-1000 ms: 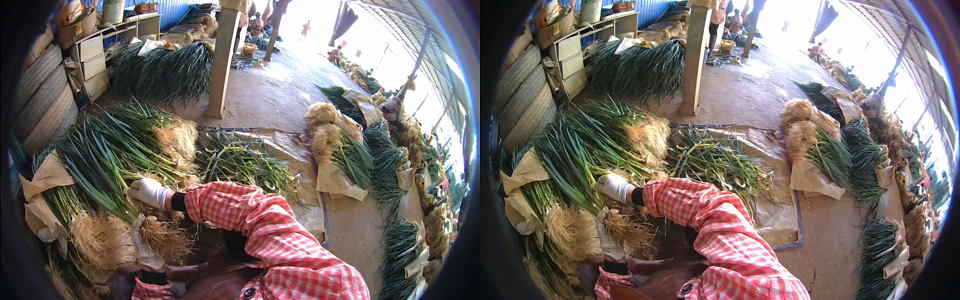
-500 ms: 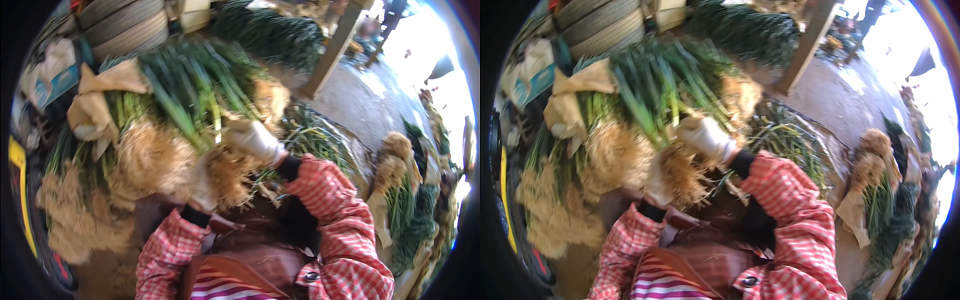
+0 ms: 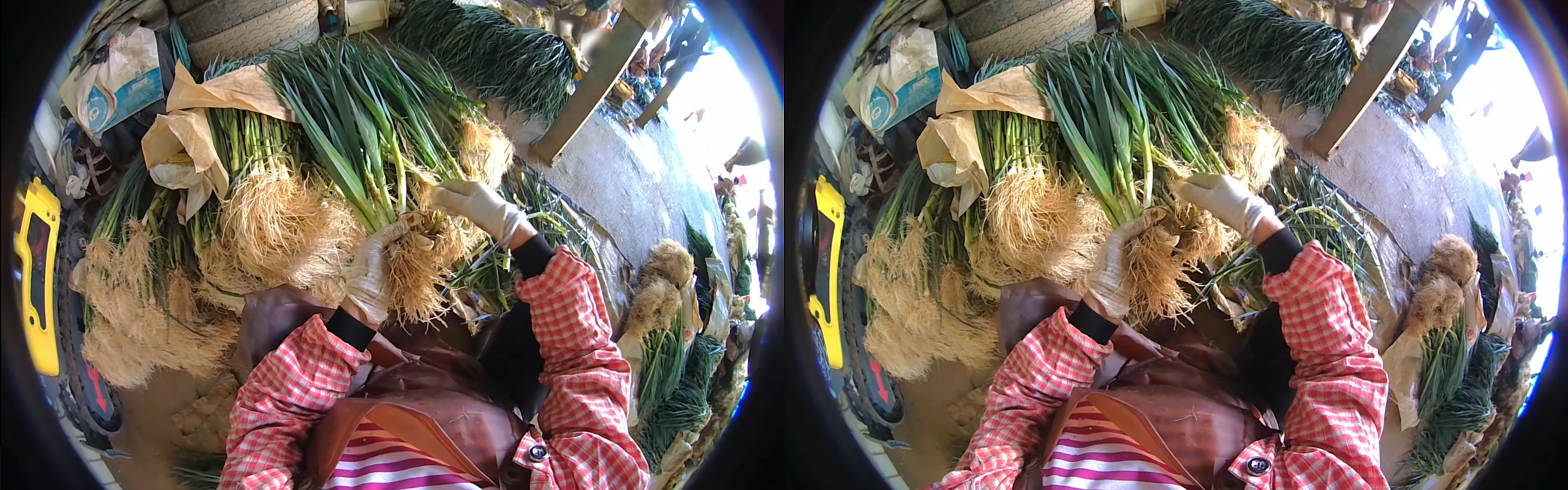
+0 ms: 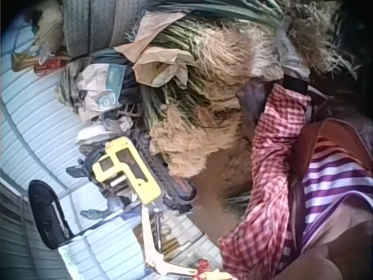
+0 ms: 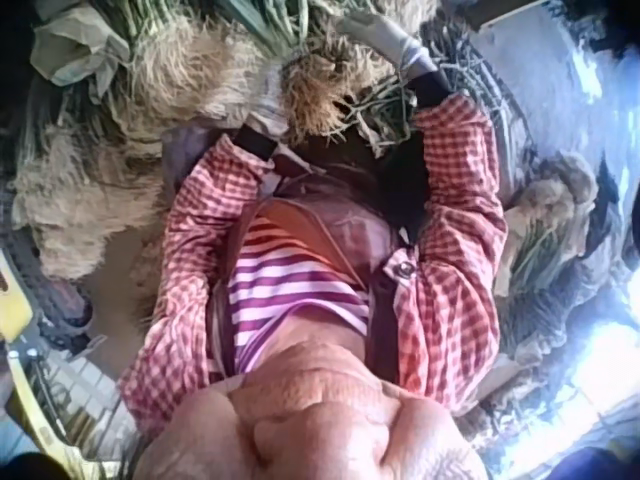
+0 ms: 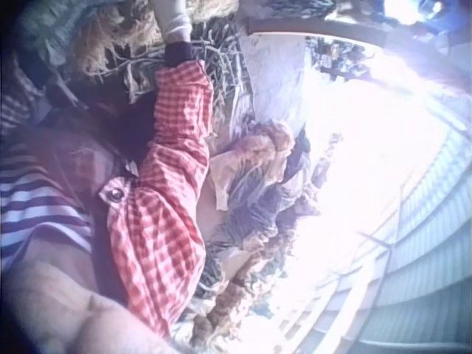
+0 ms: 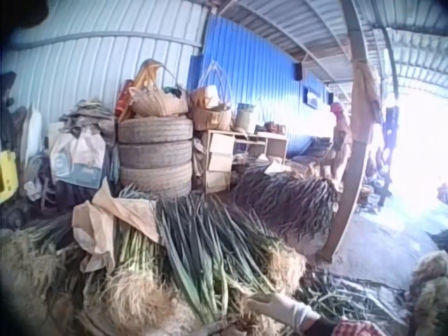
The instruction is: The person trims the roots and lower parts of green onions using a knife. They hold the bunches with gloved hands, cut the roots, and place the trimmed onions aside.
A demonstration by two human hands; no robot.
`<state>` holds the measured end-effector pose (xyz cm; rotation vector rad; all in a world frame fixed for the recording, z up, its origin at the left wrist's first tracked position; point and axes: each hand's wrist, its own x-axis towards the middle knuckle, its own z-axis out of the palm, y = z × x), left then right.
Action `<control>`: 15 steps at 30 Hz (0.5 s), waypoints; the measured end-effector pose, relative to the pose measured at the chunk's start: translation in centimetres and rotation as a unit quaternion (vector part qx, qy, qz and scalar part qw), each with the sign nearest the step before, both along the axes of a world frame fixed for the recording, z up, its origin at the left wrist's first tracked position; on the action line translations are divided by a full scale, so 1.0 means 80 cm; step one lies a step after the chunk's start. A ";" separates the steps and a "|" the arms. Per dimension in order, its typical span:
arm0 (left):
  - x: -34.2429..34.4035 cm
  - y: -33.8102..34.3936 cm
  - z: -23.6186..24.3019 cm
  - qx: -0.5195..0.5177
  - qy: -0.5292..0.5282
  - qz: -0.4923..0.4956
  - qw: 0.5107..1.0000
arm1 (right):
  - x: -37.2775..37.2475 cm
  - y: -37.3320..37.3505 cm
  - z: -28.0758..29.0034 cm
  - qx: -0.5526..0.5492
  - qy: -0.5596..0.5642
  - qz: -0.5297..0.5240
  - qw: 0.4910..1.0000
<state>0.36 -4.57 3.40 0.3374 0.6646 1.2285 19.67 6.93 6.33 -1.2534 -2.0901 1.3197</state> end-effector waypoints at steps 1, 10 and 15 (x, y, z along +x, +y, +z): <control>-0.002 0.000 -0.002 -0.015 -0.005 -0.002 1.000 | -0.019 -0.009 0.006 -0.041 0.028 0.027 0.998; -0.002 -0.004 -0.009 -0.003 -0.027 -0.001 1.000 | -0.067 -0.048 0.011 -0.237 0.156 -0.059 0.957; -0.001 -0.001 -0.022 -0.010 -0.037 0.040 0.998 | -0.046 -0.038 0.020 0.053 -0.015 -0.013 0.998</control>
